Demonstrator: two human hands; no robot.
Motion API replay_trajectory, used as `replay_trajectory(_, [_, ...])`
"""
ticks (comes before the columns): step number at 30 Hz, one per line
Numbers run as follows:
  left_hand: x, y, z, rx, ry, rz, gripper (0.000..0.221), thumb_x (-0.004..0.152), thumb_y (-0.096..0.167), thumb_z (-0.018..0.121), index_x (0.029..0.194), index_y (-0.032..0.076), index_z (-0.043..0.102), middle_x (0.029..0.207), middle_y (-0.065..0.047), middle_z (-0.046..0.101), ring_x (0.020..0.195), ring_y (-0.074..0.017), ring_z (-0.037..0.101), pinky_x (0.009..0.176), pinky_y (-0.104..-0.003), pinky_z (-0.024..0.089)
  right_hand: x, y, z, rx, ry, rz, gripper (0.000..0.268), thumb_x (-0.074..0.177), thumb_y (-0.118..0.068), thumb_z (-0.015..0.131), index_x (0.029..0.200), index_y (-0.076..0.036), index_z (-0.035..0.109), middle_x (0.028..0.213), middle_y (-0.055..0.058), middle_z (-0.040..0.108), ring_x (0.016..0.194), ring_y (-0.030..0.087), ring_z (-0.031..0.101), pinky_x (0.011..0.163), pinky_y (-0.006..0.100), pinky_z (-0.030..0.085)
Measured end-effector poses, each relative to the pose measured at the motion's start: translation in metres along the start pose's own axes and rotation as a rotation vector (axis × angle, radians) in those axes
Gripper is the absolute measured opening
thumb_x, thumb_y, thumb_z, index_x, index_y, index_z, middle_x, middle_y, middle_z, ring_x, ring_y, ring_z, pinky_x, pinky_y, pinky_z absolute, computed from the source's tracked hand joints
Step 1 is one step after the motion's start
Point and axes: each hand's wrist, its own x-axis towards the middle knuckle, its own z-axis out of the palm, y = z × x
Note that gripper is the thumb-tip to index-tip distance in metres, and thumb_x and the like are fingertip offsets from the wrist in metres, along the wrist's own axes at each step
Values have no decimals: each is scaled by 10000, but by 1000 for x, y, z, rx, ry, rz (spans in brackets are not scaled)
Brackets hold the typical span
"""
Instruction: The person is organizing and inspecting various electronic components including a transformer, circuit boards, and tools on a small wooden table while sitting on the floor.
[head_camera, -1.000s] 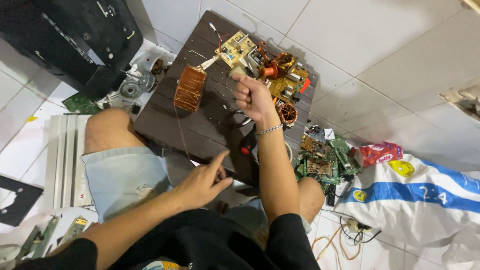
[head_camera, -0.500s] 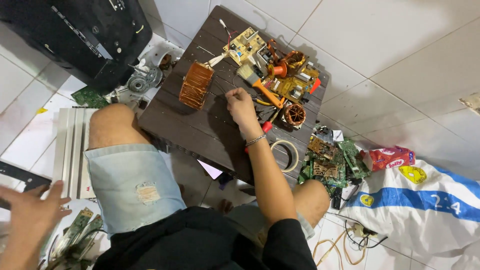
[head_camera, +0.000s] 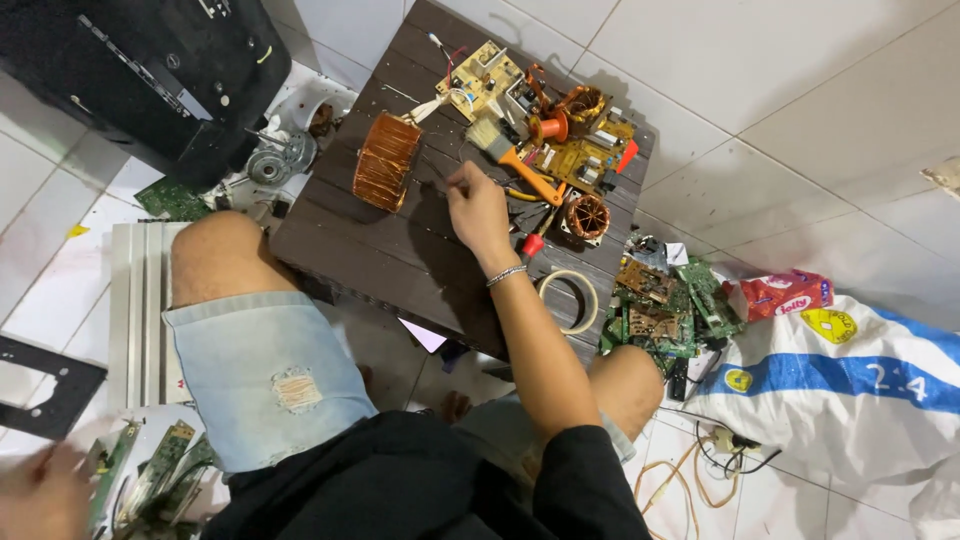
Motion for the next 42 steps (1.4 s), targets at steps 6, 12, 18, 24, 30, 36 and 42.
replay_trajectory(6, [67,393,-5,-520,-50,330,191,1110,28,660,1272,66,754,1164,-138,725,1067,-325,702,850,-396,571,-14,-14,10,-381,120,-277,134,871,-96,612,980,-89,690,741,183,732,691,438,726,625,520,593])
replay_trajectory(12, [161,514,93,-619,-454,430,300,906,99,603,1083,258,787,926,39,760,857,-138,731,774,-313,566,-6,3,41,-627,235,-571,218,885,-140,613,1080,-109,706,734,147,710,609,370,728,513,467,582])
replay_trajectory(18, [190,520,141,-774,-815,218,96,867,123,707,911,125,792,684,-75,668,508,-170,604,476,-308,533,9,17,57,-731,303,-705,215,902,-196,557,1063,-130,683,748,68,679,653,286,731,511,365,578])
replay_trajectory(24, [188,527,130,-827,-945,148,113,873,217,798,932,128,761,641,-46,602,463,-124,539,412,-270,502,3,16,54,-741,358,-746,247,891,-208,561,1093,-144,687,766,39,670,691,244,733,530,333,585])
replay_trajectory(30, [178,529,127,-903,-944,94,140,908,263,761,970,138,751,642,-14,566,463,-96,429,401,-221,384,-19,-8,34,-576,307,-568,289,878,-154,538,1158,-113,599,662,75,643,614,321,706,530,428,571])
replay_trajectory(36, [177,533,122,-907,-928,77,103,909,250,750,924,148,748,642,-19,557,474,-112,422,410,-225,351,-24,-13,22,-404,222,-417,400,890,-113,508,1288,-137,483,580,133,617,574,427,683,538,527,544])
replay_trajectory(42, [175,533,120,-920,-911,70,99,910,236,734,938,142,750,635,-24,554,465,-119,414,398,-226,345,-25,-14,15,-323,233,-386,505,895,-77,524,1394,-124,463,668,181,679,635,450,700,583,532,554])
